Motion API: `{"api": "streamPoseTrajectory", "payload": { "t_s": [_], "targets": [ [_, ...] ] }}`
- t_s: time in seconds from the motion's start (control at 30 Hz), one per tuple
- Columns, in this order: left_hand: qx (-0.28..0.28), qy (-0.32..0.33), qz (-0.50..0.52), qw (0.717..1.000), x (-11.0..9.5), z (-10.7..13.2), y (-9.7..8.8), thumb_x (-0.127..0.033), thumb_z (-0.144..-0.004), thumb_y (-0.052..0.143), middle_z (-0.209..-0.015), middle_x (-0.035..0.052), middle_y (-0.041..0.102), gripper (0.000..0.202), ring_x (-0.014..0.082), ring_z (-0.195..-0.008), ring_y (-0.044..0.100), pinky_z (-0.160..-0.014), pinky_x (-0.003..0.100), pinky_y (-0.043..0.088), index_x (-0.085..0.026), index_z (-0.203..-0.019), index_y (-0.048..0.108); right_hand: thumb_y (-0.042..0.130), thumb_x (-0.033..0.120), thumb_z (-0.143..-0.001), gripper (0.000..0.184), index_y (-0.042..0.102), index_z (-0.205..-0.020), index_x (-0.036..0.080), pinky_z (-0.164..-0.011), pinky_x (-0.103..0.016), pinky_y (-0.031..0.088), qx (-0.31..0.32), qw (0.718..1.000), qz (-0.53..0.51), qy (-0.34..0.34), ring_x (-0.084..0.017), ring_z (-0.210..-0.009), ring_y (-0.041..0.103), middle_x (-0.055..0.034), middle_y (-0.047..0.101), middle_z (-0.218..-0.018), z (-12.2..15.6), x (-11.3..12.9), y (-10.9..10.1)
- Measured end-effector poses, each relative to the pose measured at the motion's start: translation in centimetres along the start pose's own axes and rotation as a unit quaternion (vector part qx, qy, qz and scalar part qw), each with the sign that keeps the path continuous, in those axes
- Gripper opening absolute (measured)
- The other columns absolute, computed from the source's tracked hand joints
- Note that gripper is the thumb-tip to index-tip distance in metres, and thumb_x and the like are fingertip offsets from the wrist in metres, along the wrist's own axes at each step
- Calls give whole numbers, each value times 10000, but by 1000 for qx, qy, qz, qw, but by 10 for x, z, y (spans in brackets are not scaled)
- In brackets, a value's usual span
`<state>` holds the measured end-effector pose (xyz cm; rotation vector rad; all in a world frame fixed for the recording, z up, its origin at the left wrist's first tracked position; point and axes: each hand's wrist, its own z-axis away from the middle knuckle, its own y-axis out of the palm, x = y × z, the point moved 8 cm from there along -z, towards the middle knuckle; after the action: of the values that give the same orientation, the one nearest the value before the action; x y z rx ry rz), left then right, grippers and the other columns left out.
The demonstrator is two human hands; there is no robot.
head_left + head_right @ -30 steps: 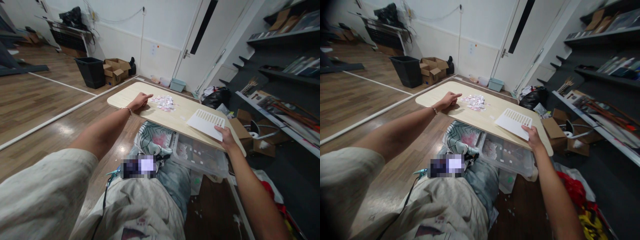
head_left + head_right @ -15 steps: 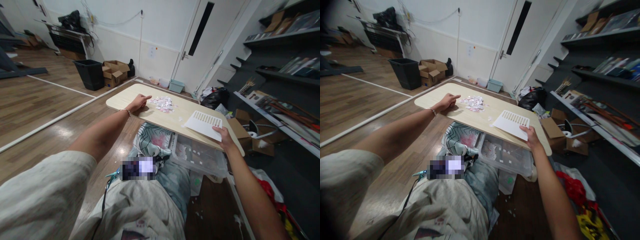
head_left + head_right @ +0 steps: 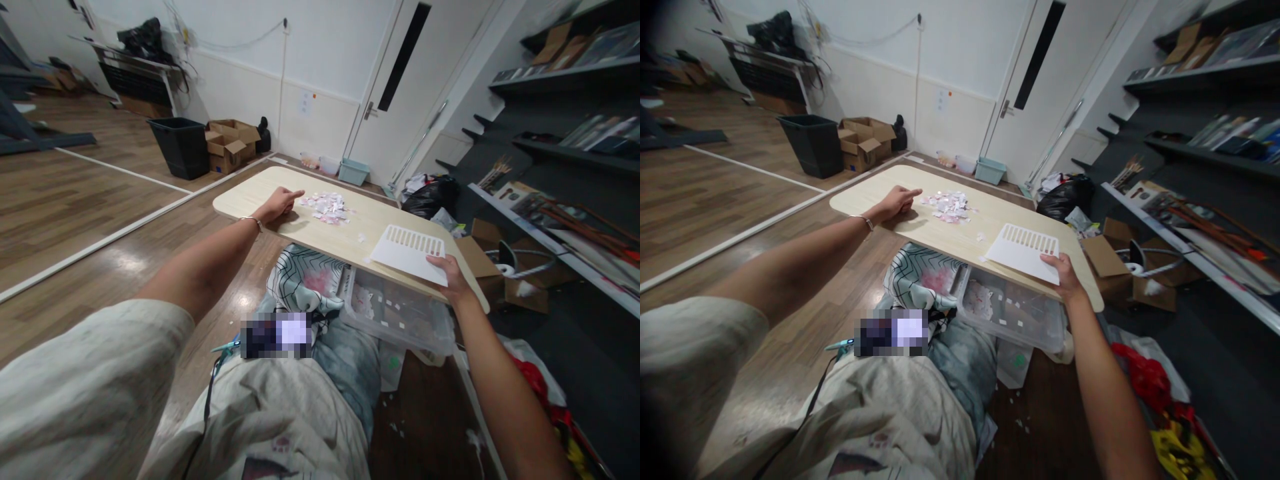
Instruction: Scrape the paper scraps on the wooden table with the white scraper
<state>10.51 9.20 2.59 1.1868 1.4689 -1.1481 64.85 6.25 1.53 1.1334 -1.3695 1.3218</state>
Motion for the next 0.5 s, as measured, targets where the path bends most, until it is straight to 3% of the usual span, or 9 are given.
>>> {"api": "streamPoseTrajectory", "payload": {
  "t_s": [0.17, 0.33, 0.5],
  "targets": [
    [0, -9, -8, 1000, 2, 0, -1, -586, -1012, 893, -477, -59, 369, 686, 98, -479, 321, -487, 260, 264, -297, -667, 375, 992, 483, -526, 444, 746, -822, 262, -583, -419, 643, 7, 1000, 7, 4, -374, -771, 842, -91, 846, -767, 0, -1, 0],
    [6, -6, -1, 1000, 2, 0, 0, -616, -1005, 906, -497, -73, 345, 709, 98, -488, 309, -491, 262, 267, -302, -687, 356, 1009, 465, -525, 495, 794, -917, 252, -688, -471, 716, 23, 1000, -1, 3, -435, -899, 891, -96, 871, -810, 0, -2, 4],
    [0, -6, 5, 1000, 3, -1, -1, -569, -1017, 896, -477, -61, 352, 698, 92, -478, 302, -486, 258, 271, -297, -662, 361, 1036, 474, -490, 541, 821, -933, 252, -729, -468, 741, -14, 1000, -6, -5, -432, -951, 906, -82, 900, -869, -3, -1, 3]
  ]
}}
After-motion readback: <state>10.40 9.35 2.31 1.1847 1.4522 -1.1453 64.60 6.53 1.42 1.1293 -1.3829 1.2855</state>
